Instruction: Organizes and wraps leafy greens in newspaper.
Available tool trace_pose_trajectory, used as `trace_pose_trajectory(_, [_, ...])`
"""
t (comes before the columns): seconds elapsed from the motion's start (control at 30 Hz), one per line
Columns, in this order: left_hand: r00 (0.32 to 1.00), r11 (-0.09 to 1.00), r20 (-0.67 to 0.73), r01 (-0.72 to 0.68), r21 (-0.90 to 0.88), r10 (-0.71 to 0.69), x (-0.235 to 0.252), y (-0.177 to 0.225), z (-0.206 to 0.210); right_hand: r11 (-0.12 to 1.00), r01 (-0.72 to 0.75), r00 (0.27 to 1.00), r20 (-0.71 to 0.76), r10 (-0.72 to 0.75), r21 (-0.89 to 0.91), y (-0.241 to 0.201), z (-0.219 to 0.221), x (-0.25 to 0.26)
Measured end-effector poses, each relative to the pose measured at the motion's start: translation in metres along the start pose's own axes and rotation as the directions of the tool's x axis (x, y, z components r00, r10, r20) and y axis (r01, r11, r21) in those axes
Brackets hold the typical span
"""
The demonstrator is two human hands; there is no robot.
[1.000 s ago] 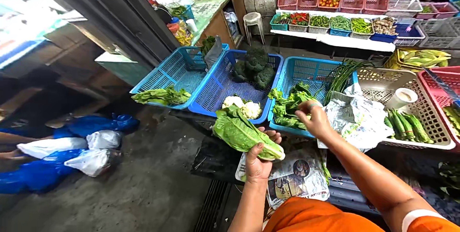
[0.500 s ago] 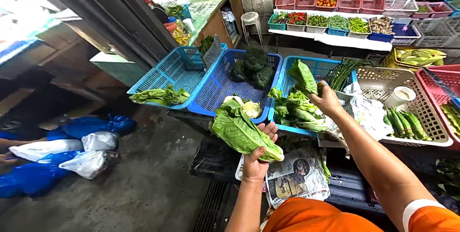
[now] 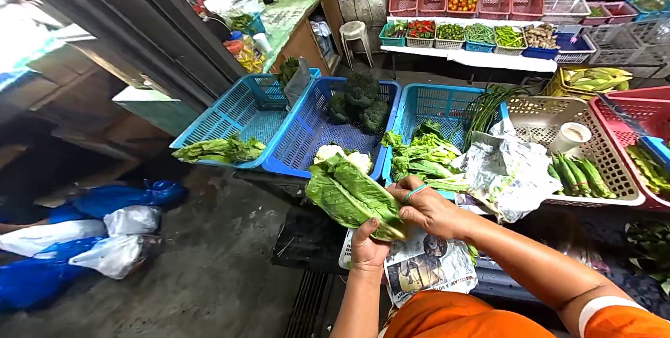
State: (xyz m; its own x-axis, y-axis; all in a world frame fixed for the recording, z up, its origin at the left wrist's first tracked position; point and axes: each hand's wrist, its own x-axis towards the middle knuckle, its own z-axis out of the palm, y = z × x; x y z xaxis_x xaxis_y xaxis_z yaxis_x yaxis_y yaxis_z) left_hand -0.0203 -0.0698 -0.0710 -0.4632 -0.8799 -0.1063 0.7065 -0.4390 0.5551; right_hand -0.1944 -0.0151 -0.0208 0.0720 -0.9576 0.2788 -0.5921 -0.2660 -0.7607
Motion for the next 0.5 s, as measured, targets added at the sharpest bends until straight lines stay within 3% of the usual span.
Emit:
trace_pose_trajectory(0.07, [0.999,1.0,-0.033,0.005,0.02,-0.004,-0.001,0.002,-0.002,0.991,-0.116,0.992,-0.061,0.112,-0.067,0.016,-0.02,0.013])
trace_pose_trajectory(0.13, [0.999,0.999,-0.038,0.01,0.032,-0.008,-0.003,0.006,-0.008,0.908,-0.365,0.927,-0.167,0.335,-0.207,0.054,-0.041,0.027])
trace_pose_trajectory(0.2, [0.999,1.0,-0.051,-0.004,0.024,0.005,-0.003,0.011,-0.012,0.708,-0.607,0.786,-0.143,0.601,-0.362,0.101,-0.055,0.035])
trace_pose_trajectory(0.27, [0.998,0.999,-0.06,-0.036,0.019,0.037,-0.003,0.017,-0.016,0.536,-0.686,0.645,-0.069,0.761,-0.492,0.14,-0.054,0.038])
trace_pose_trajectory(0.33, [0.993,0.998,-0.101,-0.065,0.018,0.066,-0.003,0.021,-0.013,0.484,-0.691,0.585,-0.024,0.811,-0.537,0.157,-0.05,0.038])
trace_pose_trajectory(0.5, [0.974,0.995,-0.204,-0.099,0.025,0.102,-0.002,0.022,-0.007,0.497,-0.709,0.612,-0.086,0.786,-0.501,0.167,-0.043,0.037])
